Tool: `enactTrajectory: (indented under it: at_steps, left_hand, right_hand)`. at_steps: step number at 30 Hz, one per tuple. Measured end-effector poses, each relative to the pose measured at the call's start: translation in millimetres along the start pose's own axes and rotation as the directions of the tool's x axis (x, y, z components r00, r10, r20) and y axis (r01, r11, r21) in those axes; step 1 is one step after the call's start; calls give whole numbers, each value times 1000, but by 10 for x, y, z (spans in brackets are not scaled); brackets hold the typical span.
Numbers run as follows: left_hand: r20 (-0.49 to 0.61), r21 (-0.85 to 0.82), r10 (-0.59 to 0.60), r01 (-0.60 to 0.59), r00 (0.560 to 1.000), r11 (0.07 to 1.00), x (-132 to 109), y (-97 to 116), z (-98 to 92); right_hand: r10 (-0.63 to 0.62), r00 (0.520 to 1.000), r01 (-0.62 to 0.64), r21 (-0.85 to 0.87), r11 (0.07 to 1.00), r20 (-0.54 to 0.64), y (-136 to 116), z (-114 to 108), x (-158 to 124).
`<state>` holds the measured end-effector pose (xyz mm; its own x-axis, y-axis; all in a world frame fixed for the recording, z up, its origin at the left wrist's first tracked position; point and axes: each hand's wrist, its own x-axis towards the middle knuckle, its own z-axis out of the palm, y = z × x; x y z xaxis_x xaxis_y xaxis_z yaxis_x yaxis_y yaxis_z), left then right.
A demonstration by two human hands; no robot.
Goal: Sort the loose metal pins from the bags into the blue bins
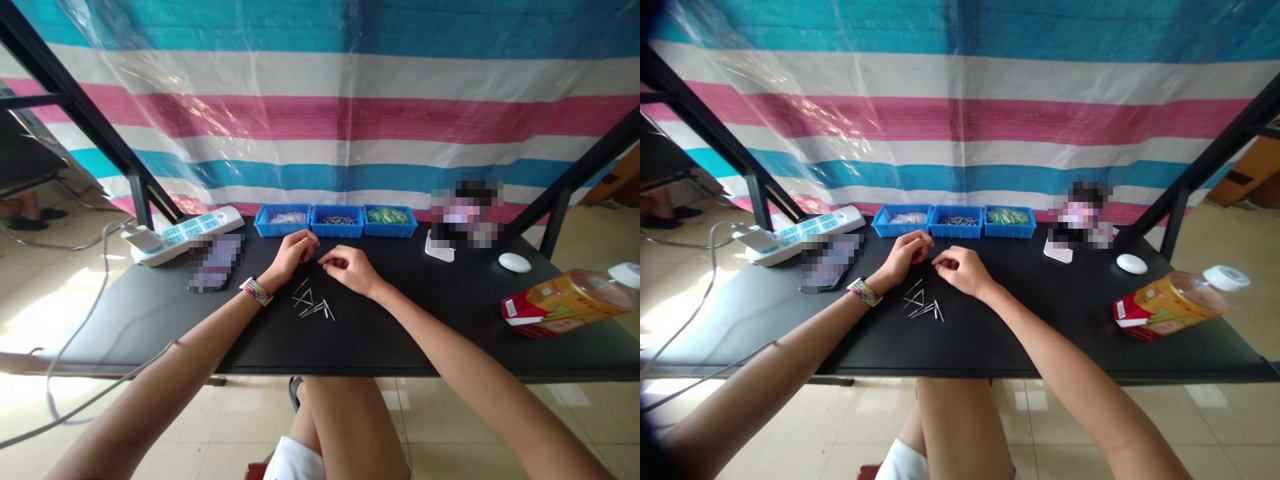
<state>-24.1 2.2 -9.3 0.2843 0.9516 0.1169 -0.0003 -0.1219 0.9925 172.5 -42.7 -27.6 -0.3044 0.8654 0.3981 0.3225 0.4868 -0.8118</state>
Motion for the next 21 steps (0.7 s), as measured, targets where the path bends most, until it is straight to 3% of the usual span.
enactTrajectory:
  at_steps: [4,8,14,17,21]
  left_hand:
    - [5,-10,11,-11,1000,1000,-5,-6,2]
    - [8,21,14,-14,1000,1000,-6,-4,4]
    - [11,49,26,-27,1000,998,-1,6,-6]
    - [25,134,38,-41,999,990,-3,21,-19]
    - [96,243,29,-52,995,969,2,36,-37]
  right_hand:
    - [-202,965,231,-183,956,166,-108,134,-74]
    - [-207,951,276,-334,901,229,-117,199,-102]
    - [-170,978,201,-349,916,117,-47,170,-81]
    - [-97,995,91,-210,973,-21,6,85,-26]
    - [23,979,-20,18,1000,-203,72,-32,48]
